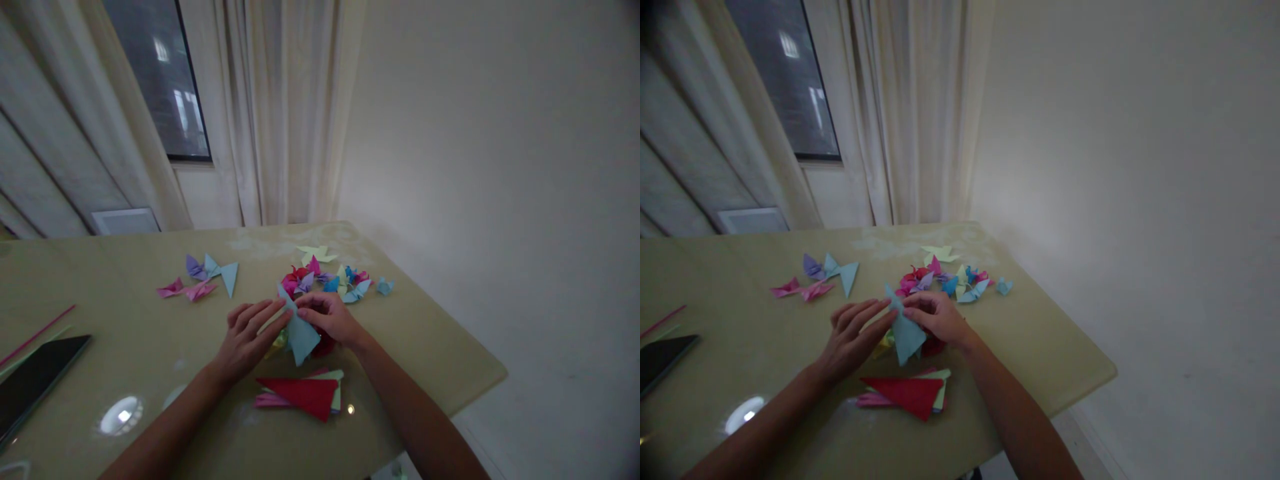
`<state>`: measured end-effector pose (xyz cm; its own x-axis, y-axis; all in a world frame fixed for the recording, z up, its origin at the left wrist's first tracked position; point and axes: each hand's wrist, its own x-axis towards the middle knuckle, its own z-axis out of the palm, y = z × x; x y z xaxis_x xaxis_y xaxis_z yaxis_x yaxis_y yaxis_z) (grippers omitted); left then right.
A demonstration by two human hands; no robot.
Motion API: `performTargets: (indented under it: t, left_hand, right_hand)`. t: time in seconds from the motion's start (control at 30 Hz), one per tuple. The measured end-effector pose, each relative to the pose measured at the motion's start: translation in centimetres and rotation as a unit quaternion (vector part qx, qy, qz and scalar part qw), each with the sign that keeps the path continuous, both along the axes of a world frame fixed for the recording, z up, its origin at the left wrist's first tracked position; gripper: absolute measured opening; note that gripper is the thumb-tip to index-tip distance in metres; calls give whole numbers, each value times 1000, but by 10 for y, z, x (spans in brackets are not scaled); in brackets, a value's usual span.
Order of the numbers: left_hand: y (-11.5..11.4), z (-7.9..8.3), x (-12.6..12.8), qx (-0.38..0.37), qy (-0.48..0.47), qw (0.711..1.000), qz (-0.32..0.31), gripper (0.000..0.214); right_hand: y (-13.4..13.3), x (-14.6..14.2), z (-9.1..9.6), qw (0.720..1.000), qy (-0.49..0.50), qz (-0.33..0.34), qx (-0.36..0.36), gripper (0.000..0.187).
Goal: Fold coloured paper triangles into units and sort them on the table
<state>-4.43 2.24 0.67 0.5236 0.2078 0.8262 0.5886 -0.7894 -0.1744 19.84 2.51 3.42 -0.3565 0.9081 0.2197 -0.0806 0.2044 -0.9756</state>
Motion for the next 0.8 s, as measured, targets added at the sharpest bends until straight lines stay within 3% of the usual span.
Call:
performTargets:
  t: [0.2,0.33,0.43,0.5,0.6,0.8]
  left_hand:
    - [-6,9,6,-38,-25,998,-37,22]
    - [-11,10,11,-120,-57,986,-103,19]
    - [-20,9,18,-163,-17,977,-136,39]
    - [-26,10,24,-155,53,977,-140,55]
    - [-31,14,30,-108,154,976,-113,55]
    - [-35,16,30,-64,207,972,-87,61]
  right_hand:
    - [-3,-2,-3,996,-58,67,-5,37]
    - [-1,-1,3,999,-42,1,29,36]
    - [2,3,6,995,-33,-76,56,32]
    - [5,6,6,993,-26,-106,53,32]
    - [6,9,7,990,-18,-130,42,32]
    - [5,9,9,990,3,-136,44,32]
